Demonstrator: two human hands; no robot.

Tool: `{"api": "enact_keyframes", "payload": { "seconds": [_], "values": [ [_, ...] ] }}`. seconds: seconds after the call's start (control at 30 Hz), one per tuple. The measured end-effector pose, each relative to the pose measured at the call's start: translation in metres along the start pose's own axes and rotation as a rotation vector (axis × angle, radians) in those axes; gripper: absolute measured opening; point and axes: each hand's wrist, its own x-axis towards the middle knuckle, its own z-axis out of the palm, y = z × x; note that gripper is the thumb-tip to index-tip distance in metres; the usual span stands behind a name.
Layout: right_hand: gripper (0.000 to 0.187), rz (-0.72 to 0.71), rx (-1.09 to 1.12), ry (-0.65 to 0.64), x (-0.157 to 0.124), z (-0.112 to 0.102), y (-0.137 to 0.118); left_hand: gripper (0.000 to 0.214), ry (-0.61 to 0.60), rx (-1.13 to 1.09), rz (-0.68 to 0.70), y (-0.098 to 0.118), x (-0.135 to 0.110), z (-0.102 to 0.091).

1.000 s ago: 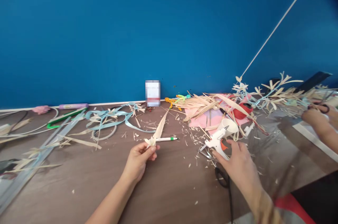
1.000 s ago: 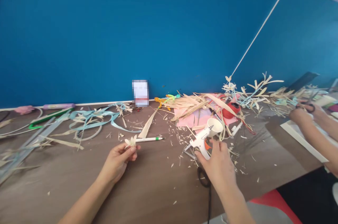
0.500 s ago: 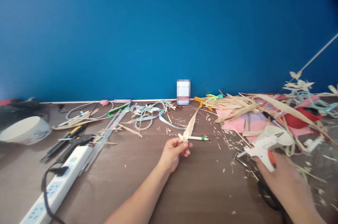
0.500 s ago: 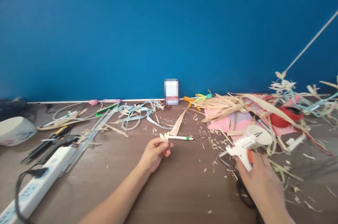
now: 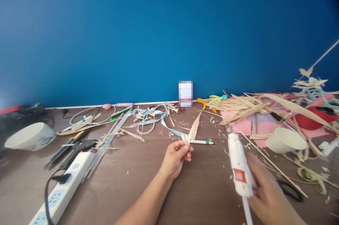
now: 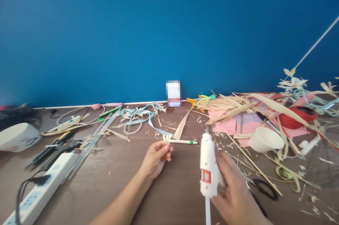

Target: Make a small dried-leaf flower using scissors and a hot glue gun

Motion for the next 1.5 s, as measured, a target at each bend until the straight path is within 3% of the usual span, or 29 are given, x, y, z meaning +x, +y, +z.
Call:
{"api": "enact_keyframes", "payload": {
  "seconds": [0.1, 0.23, 0.37, 0.67, 1.1, 1.5],
  "values": [
    [0.011, 0.007, 0.116, -0.073, 0.006, 0.018, -0.02, 0.021, 0.007, -0.003, 0.013, -0.001, 0.001, -0.001],
    [0.014, -0.014, 0.208, -0.249, 0.01, 0.035, -0.029, 0.02, 0.001, -0.012, 0.032, -0.002, 0.001, -0.001],
    [0.011, 0.007, 0.192, -0.341, 0.01, 0.039, -0.025, 0.023, -0.003, 0.01, 0.019, -0.002, 0.0, 0.0],
    [0.007, 0.006, 0.247, -0.316, 0.01, 0.036, -0.024, 0.022, -0.022, -0.005, 0.006, 0.0, -0.002, 0.002],
    [0.02, 0.036, 0.171, -0.44, 0.013, 0.034, -0.024, 0.02, -0.043, -0.029, 0.005, -0.003, -0.002, -0.001],
    [0.01, 0.007, 0.248, -0.399, 0.013, 0.028, -0.027, 0.02, -0.051, -0.002, 0.022, -0.003, -0.002, -0.001]
  ]
}}
